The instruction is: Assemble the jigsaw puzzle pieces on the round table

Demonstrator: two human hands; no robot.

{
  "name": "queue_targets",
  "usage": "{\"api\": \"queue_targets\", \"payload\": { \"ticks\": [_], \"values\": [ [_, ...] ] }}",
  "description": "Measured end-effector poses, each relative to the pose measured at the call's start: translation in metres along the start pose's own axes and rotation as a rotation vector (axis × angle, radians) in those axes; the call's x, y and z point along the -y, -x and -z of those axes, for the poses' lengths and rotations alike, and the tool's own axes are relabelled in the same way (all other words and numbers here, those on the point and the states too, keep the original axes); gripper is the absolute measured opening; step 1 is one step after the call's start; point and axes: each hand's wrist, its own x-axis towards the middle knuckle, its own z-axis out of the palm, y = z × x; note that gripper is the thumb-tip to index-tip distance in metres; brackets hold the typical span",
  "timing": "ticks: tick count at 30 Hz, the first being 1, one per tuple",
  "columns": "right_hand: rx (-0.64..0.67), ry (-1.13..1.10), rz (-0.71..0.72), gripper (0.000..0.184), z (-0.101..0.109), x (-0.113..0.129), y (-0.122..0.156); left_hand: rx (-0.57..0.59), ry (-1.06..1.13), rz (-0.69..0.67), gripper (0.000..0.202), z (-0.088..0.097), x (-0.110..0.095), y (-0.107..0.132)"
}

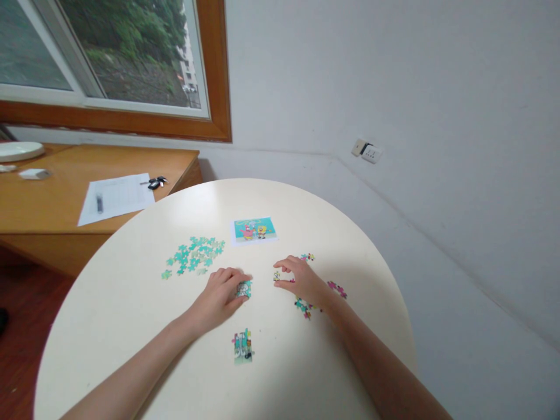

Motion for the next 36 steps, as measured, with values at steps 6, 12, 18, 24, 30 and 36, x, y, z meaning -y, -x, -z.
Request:
{"api": "queue_targets", "payload": {
  "ticks": [6,12,18,24,30,36],
  "values": [
    [-0.055,0.007,-0.011,0.030,-0.0011,-0.0024,0.0003,-0.004,0.016,0.007,0.032,0.0011,-0.0007,-0.0007],
    [-0.060,0.001,-0.019,0.022,-0.0017,-0.0031,0.0004,-0.012,0.005,0.008,0.031,-0.0003,0.0006,-0.0004],
    [-0.055,-0.006,0.019,0.018,-0.0016,-0.0033,0.0000,-0.016,-0.004,0.004,0.031,-0.0012,0.0020,-0.0005],
    [-0.049,-0.017,-0.001,0.018,-0.0009,-0.0015,-0.0001,-0.013,-0.001,0.000,0.030,-0.0024,0.0030,-0.0001],
    [-0.069,-0.022,-0.015,0.023,-0.0022,-0.0027,0.0001,-0.017,-0.008,-0.010,0.030,-0.0011,0.0022,-0.0003],
    [-0.079,-0.014,-0.007,0.022,-0.0026,-0.0019,0.0000,0.009,-0.011,-0.006,0.030,0.0009,0.0001,-0.0010]
  ]
}}
